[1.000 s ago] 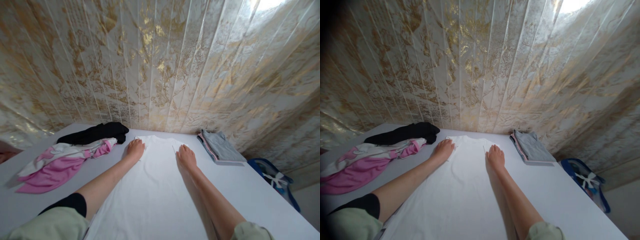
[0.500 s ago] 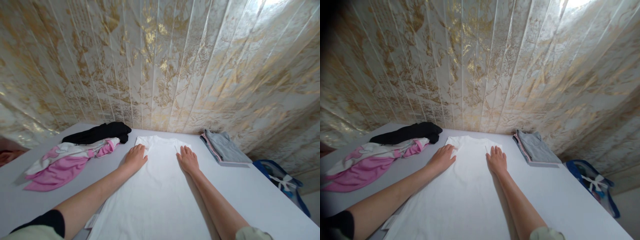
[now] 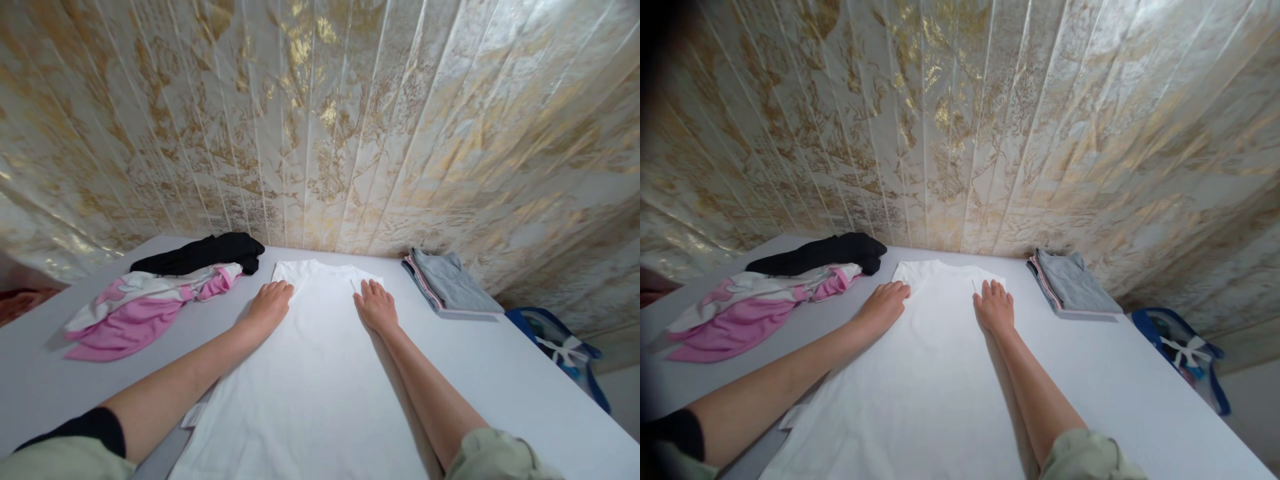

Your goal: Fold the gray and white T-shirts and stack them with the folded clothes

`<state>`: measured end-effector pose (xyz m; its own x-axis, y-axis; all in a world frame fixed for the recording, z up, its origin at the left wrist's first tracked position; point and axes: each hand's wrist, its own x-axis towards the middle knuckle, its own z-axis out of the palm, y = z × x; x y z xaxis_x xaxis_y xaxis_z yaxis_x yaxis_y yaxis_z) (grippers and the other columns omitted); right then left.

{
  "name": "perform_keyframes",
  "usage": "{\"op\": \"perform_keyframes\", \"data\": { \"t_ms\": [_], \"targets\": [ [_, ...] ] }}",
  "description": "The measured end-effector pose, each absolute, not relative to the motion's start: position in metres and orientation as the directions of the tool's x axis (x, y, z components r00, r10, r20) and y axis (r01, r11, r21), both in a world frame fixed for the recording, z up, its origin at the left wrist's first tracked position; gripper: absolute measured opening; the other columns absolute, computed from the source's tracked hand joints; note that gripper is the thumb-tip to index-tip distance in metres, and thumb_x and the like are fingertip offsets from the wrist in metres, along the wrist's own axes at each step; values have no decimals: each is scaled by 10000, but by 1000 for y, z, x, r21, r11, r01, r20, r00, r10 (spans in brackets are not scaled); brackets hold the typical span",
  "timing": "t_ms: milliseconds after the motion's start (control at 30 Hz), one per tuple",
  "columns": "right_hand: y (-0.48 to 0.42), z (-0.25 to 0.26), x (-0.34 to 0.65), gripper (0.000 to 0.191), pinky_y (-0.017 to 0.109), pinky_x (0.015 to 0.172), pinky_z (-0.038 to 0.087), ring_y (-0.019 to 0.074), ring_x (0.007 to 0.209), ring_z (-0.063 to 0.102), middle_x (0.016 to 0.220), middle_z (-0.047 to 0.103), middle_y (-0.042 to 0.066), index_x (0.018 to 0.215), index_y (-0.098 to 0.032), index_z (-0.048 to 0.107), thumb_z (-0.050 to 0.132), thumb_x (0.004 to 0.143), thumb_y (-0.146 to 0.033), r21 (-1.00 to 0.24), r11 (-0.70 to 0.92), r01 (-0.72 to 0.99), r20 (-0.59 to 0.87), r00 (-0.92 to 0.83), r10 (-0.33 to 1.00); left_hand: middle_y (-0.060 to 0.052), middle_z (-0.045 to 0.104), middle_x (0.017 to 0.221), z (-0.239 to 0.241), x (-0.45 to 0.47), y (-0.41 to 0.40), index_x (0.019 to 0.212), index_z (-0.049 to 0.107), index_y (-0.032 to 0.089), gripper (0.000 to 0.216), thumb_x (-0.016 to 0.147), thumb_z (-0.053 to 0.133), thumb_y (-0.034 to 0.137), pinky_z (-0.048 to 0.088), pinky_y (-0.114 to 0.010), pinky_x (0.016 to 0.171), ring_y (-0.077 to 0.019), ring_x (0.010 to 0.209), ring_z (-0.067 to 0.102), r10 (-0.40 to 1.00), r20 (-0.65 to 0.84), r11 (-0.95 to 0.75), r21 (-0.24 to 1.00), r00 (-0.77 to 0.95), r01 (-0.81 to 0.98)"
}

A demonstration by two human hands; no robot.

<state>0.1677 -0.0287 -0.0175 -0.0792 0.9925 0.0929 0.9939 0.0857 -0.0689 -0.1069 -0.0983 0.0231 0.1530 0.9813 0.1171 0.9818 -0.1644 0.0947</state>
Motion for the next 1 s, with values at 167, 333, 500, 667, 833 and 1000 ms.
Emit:
{"op": "perform_keyframes", "data": {
  "t_ms": [167,333,500,667,833,1000],
  "targets": [
    [-29,-17,168,572,448,1125,194,243,1432,222,1556,302,104,1481,-199,338,278,983,-474,-81,91,993,95,-83,992,-101,646,975,34,-105,-90,887,645,176,261,889,386,144,401,-386,899,-252,1003,583,979,159,-143,103,125,984],
    [-30,-16,169,557,470,1128,194,240,1431,223,1558,308,79,1473,-210,348,280,981,-462,-111,107,988,90,-97,991,-93,626,1247,25,-105,-54,1165,617,168,397,935,293,171,391,-307,993,-191,1175,553,977,159,-167,137,145,976],
    [-32,-12,169,536,460,1156,145,208,1427,244,1543,341,70,1450,-186,379,279,984,-432,-128,162,978,121,-147,982,-99,315,1559,-8,-108,-34,1458,369,138,552,945,318,333,208,-397,1162,-219,1431,290,984,76,-169,142,160,975],
    [-28,-8,164,610,405,1163,147,218,1444,212,1576,262,94,1493,-133,303,305,978,-461,-105,214,971,33,-212,977,-67,166,1605,-20,-109,-25,1518,238,142,683,947,228,516,126,-427,1186,-220,1476,157,993,17,-119,141,118,983],
    [-24,-7,158,662,415,1167,136,224,1458,171,1594,205,81,1526,-132,215,289,979,-497,-92,210,973,-17,-213,977,-91,139,1608,-16,-109,-14,1522,219,122,757,932,177,595,135,-439,1180,-235,1481,132,999,-25,-43,143,47,989],
    [-55,-11,169,678,413,1171,137,223,1455,191,1590,213,88,1526,-119,218,279,975,-509,-70,262,963,2,-262,965,-88,149,1607,-12,-111,-8,1516,246,139,727,944,127,572,157,-426,1175,-226,1479,144,998,-58,-19,154,28,988]
  ]
}}
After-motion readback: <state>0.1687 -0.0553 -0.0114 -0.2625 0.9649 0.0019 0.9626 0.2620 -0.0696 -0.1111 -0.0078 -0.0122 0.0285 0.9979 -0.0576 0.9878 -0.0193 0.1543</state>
